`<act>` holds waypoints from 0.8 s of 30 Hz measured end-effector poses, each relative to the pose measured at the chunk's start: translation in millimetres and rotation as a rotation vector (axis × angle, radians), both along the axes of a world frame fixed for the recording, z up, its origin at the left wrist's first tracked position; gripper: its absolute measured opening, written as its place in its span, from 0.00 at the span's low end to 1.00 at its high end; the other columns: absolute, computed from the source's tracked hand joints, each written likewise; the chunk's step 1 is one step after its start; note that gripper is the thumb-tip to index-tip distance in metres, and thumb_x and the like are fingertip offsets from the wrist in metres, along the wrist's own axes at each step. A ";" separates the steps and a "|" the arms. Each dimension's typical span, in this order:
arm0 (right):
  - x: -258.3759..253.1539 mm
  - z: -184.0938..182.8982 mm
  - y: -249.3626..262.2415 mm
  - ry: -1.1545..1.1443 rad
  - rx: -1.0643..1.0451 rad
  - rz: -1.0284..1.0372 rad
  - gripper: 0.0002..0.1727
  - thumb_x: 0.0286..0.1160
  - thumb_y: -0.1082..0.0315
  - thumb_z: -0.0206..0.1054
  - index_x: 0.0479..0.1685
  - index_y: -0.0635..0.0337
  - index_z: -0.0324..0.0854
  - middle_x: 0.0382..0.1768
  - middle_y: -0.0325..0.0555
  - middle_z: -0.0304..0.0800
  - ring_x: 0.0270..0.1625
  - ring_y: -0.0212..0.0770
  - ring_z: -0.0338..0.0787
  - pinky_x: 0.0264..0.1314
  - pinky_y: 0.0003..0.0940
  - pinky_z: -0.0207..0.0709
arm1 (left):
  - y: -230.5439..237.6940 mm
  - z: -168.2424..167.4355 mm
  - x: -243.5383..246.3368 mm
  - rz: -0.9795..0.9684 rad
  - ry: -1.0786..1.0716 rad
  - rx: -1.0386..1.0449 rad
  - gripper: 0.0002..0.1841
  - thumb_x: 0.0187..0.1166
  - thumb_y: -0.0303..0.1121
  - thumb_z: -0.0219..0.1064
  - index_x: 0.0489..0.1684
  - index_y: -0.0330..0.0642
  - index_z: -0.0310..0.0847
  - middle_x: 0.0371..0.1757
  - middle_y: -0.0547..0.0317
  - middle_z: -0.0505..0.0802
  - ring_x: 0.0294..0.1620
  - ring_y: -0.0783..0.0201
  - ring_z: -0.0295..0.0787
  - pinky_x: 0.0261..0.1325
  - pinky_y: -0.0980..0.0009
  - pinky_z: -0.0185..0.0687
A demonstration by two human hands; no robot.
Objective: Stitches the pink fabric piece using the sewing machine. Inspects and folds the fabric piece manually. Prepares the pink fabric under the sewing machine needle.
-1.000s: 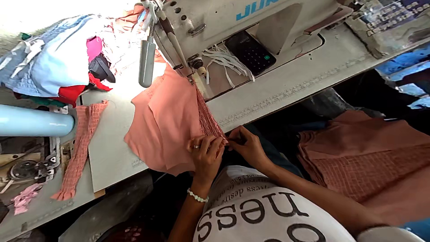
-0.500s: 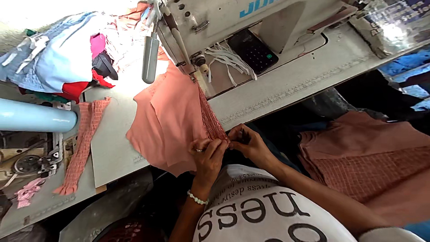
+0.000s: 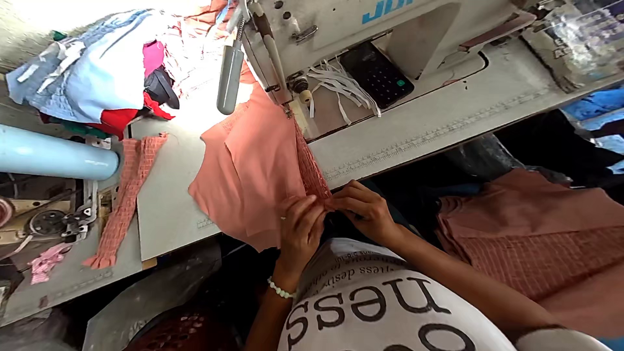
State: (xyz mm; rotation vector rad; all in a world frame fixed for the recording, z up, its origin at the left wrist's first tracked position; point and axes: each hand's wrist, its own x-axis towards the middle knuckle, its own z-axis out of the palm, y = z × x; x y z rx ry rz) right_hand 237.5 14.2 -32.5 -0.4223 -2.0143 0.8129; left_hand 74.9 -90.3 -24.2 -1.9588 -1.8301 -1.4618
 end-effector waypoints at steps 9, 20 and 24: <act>4.6 1.7 9.9 -0.083 0.239 0.049 0.11 0.79 0.77 0.63 0.49 0.56 0.89 0.46 0.53 0.92 0.49 0.44 0.90 0.49 0.28 0.83 | -26.4 8.5 -28.2 0.031 0.034 -0.200 0.15 0.72 0.30 0.70 0.53 0.35 0.91 0.57 0.43 0.93 0.67 0.55 0.87 0.76 0.68 0.75; 8.3 6.0 15.1 -0.085 0.418 0.044 0.08 0.83 0.76 0.61 0.49 0.60 0.87 0.43 0.52 0.92 0.47 0.46 0.89 0.49 0.30 0.82 | -27.2 59.8 -45.5 0.017 -0.386 -0.125 0.10 0.84 0.32 0.65 0.43 0.37 0.93 0.53 0.64 0.93 0.54 0.81 0.87 0.56 0.84 0.84; 5.8 8.4 14.0 -0.062 0.426 0.049 0.08 0.83 0.76 0.62 0.49 0.60 0.87 0.44 0.53 0.90 0.48 0.45 0.89 0.50 0.29 0.82 | -8.4 59.7 -16.1 0.091 -0.003 -0.088 0.08 0.80 0.31 0.69 0.42 0.39 0.95 0.47 0.52 0.95 0.56 0.64 0.89 0.64 0.72 0.82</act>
